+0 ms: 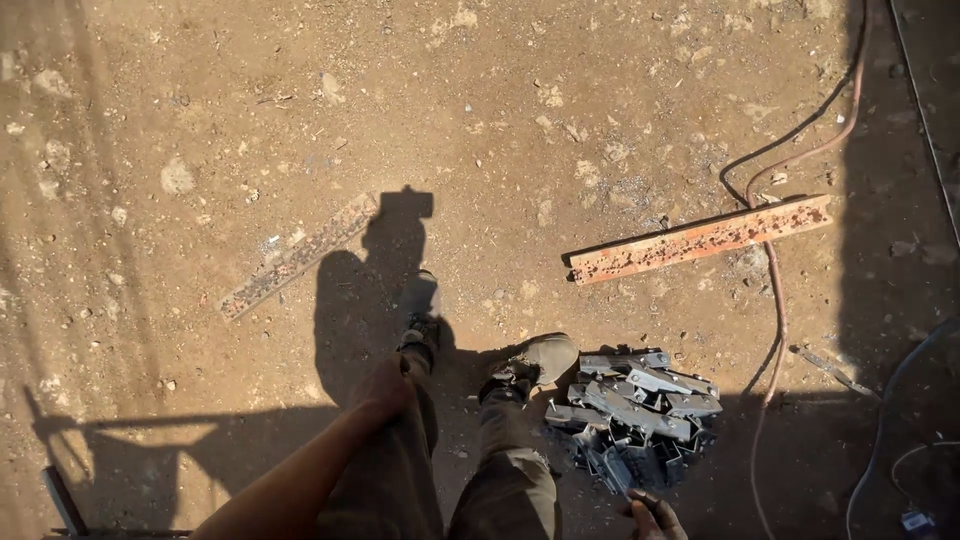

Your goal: The person replaces a disc on an angle grinder and then aligns a metal strip to a frame using a hammer and the grinder.

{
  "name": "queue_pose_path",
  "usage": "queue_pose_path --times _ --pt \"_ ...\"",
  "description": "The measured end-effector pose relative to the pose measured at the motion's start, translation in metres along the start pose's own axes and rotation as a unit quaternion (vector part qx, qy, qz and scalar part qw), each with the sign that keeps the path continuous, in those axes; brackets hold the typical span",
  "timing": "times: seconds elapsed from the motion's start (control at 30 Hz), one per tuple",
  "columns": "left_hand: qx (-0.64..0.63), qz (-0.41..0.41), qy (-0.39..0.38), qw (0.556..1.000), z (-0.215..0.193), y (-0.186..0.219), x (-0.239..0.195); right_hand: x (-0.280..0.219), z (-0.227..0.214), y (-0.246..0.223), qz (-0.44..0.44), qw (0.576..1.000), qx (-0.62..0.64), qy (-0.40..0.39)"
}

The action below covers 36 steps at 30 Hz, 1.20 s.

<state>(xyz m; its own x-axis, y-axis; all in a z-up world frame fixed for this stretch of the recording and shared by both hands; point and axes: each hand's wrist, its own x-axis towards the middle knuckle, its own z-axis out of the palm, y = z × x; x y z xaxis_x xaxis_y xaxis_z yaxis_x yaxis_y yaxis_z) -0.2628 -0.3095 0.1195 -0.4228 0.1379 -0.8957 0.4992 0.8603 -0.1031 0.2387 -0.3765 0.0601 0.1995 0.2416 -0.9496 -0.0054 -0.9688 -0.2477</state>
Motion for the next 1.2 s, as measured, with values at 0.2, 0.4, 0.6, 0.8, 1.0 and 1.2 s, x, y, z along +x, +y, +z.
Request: queue_pose_path --times 0.2,0.4,0.6,0.8,1.0,1.2 --pt "-0.133 0.092 0.086 0.983 0.069 -0.147 0.121 -0.046 0.13 -0.095 -0.05 0.985 -0.137 0.088" --pt "-0.171 0.15 0.043 0.973 -0.007 -0.148 0.096 -0.055 0.233 -0.07 -0.103 0.945 -0.293 0.106" --pt "-0.378 0.083 -0.017 0.922 -0.058 -0.21 0.124 -0.125 0.371 -0.078 -0.114 0.874 -0.472 0.035" --pt "-0.387 0.021 -0.007 0.922 -0.071 -0.307 0.161 -0.116 0.47 -0.071 -0.176 0.862 -0.469 -0.083" --pt "-0.395 -0.089 -0.028 0.914 -0.08 -0.393 0.137 -0.152 0.54 -0.101 -0.147 0.831 -0.531 -0.076" --pt "-0.416 -0.118 -0.059 0.9 -0.043 -0.42 0.144 -0.202 0.592 -0.132 -0.153 0.737 -0.658 0.007"
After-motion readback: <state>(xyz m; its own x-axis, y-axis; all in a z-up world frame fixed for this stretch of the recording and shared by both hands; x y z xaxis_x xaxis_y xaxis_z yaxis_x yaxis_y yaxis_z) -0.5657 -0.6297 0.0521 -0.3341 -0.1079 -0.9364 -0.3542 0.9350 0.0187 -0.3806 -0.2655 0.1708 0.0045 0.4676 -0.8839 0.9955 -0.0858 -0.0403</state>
